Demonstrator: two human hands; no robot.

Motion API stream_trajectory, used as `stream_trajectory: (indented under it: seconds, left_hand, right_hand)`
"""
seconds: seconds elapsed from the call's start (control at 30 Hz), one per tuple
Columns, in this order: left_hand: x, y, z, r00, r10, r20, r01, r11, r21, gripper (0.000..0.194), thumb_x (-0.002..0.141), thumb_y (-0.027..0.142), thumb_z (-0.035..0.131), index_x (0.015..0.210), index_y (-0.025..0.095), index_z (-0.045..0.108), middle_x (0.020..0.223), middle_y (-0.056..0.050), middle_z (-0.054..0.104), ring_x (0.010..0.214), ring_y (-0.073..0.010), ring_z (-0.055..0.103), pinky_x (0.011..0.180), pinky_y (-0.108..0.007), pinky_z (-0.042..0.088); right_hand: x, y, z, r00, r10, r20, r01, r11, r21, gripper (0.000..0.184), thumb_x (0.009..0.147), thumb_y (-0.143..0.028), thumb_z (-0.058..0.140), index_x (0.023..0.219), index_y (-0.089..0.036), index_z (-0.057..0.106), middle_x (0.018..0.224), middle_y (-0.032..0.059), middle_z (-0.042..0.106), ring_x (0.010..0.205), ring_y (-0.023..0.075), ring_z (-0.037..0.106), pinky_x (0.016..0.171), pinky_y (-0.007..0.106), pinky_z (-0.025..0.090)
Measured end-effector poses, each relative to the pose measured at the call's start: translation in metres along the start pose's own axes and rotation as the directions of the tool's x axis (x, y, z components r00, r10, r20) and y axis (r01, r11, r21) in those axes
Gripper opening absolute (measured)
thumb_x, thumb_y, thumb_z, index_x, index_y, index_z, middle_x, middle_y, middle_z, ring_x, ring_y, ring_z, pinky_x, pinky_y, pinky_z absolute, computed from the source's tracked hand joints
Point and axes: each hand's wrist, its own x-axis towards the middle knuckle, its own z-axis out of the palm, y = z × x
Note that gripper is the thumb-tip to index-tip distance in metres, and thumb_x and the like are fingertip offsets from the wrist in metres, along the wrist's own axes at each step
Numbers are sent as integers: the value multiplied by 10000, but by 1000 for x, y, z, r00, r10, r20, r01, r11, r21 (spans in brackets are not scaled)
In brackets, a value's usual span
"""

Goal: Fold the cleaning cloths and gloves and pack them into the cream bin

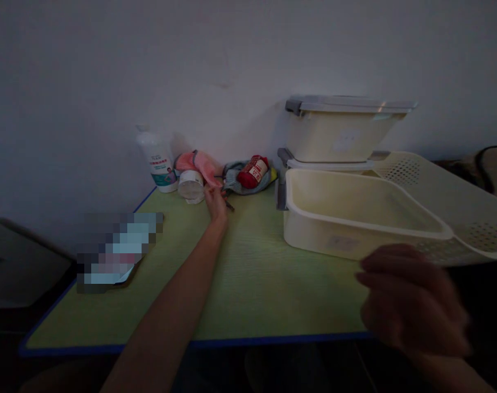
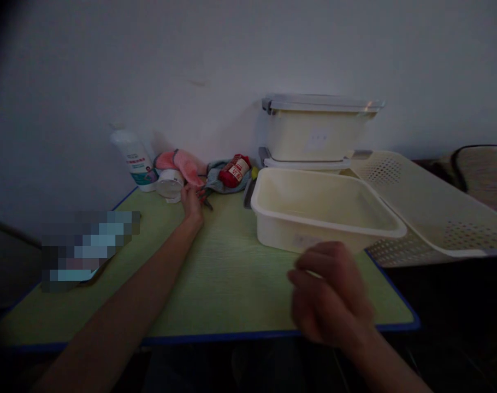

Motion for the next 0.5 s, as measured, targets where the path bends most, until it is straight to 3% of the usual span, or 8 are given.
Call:
stream_trajectory:
  seconds: [0.03,0.07,0.17,0.27,0.37,0.5]
  left_hand:
    - [2,-2,0,1000,-6,3,6,1000,12,90,744,309,470,769,233,430,782,1,538,667,-130,561,564,-222,410]
    - [3,-3,0,1000,-9,7,9,1000,26,76,728,283,480,755,229,434,766,4,533,655,-127,555,565,-222,409]
    - [5,-4,0,1000,-4,22,3,998,68,45,697,216,488,724,217,452,738,12,525,648,-119,546,589,-226,412]
    - [5,-3,1,999,1,37,-5,994,108,49,680,175,479,716,207,469,742,13,528,682,-122,552,641,-243,428]
    - [5,-3,1,999,7,46,-14,989,150,58,677,157,465,713,201,473,743,11,528,713,-134,558,689,-272,446]
    - [2,-2,3,997,40,72,-56,973,226,80,680,131,453,721,197,469,757,0,532,749,-152,565,744,-307,468]
  right_hand:
    - [3,-10,16,970,-189,154,195,980,-27,127,714,-194,547,768,-305,580,684,10,564,599,173,523,515,343,449]
    - [7,-18,34,928,-228,294,257,964,-65,165,749,-125,504,785,-273,568,718,24,577,623,168,531,537,329,457]
    - [18,-24,88,824,2,567,121,976,-180,148,821,-145,432,859,-193,567,830,79,604,774,204,578,677,351,503]
    - [26,-8,129,661,255,706,32,930,-366,238,810,-136,450,1019,-127,562,1055,133,595,997,250,559,818,378,489]
    - [29,10,153,650,317,691,17,903,-430,288,838,-163,438,1092,-88,551,1137,170,576,1088,270,526,890,395,455]
    - [21,23,170,655,353,669,12,880,-476,388,872,-263,449,1188,-48,520,1322,223,465,1241,294,422,1003,411,362]
